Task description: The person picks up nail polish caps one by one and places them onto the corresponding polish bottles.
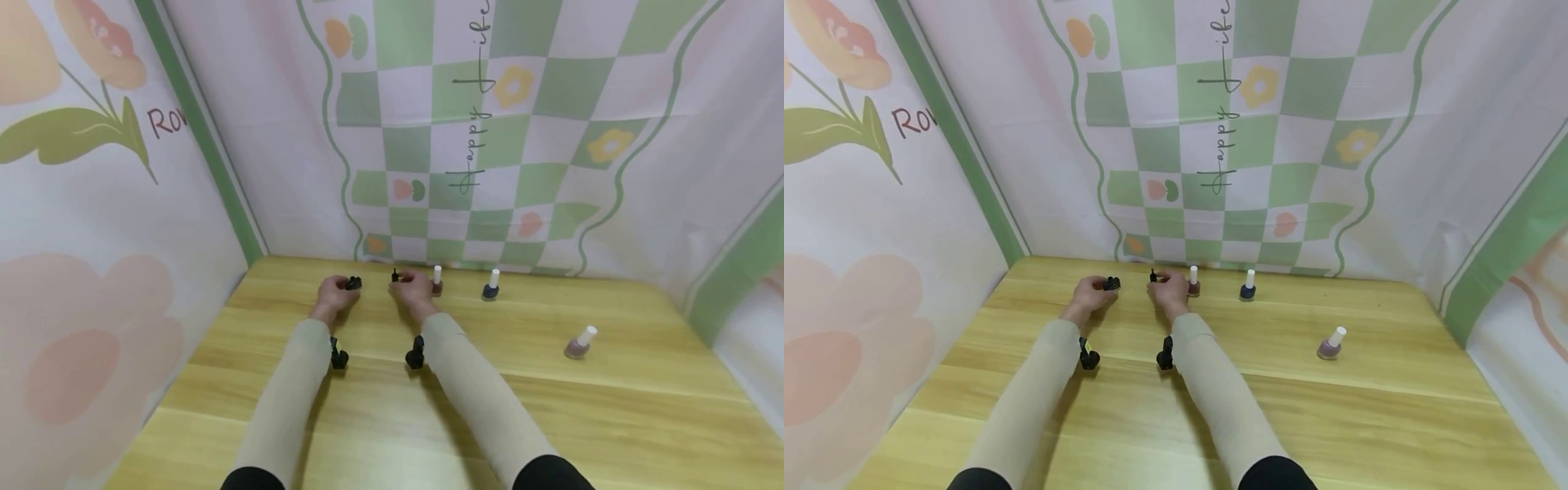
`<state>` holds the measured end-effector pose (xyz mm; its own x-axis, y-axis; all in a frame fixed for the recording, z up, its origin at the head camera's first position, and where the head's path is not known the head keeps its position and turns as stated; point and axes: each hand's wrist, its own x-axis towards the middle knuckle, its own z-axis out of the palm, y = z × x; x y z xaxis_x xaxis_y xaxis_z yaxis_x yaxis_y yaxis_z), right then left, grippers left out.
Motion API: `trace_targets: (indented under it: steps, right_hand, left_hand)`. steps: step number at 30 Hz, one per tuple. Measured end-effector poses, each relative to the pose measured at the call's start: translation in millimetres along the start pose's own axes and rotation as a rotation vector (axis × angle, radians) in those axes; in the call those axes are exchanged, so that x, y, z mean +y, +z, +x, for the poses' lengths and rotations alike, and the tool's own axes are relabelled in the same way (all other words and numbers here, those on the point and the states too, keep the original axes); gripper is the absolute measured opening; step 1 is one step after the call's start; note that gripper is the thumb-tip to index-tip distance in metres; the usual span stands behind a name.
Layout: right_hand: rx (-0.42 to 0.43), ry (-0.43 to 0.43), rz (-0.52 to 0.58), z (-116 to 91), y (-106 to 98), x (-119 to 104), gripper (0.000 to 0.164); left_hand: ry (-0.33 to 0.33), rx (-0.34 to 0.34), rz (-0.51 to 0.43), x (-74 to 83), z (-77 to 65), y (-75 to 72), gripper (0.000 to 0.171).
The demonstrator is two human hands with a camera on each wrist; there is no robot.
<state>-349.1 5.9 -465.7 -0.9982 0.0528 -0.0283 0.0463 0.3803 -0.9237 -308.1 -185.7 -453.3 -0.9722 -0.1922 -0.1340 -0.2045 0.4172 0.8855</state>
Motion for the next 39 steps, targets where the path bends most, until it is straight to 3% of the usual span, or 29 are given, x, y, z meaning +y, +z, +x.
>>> trace_targets:
  steps: [7, 14, 21, 26, 28, 33, 39]
  right_hand:
    - [0.035, 0.019, 0.047, 0.6, 4.3, 1.0, 0.034]
    - [0.003, -0.009, 0.047, -10.3, 1.3, 1.0, 0.026]
    - [-0.098, -0.077, -0.013, -25.3, -11.3, -0.9, 0.020]
    - [-0.200, -0.157, -0.029, -39.5, -28.9, -5.8, 0.015]
    - [-0.233, -0.206, -0.047, -45.6, -35.7, -7.5, 0.015]
    - [-0.273, -0.274, -0.071, -60.1, -52.6, -6.6, 0.020]
    - [-0.291, -0.336, -0.075, -71.2, -73.9, -0.7, 0.023]
  left_hand:
    - [-0.009, 0.060, -0.006, -1.5, 4.9, 4.8, 0.045]
    - [0.031, 0.101, 0.036, -6.0, 4.2, 7.4, 0.036]
    - [0.091, 0.012, 0.004, -7.5, -8.6, -3.3, 0.037]
    - [0.079, -0.103, -0.150, -6.7, -20.2, -9.8, 0.027]
    - [0.105, -0.125, -0.167, -5.2, -24.3, -11.8, 0.024]
    - [0.258, -0.110, -0.022, 0.7, -35.2, -13.6, 0.020]
    - [0.305, -0.201, -0.045, 2.8, -48.2, -7.6, 0.016]
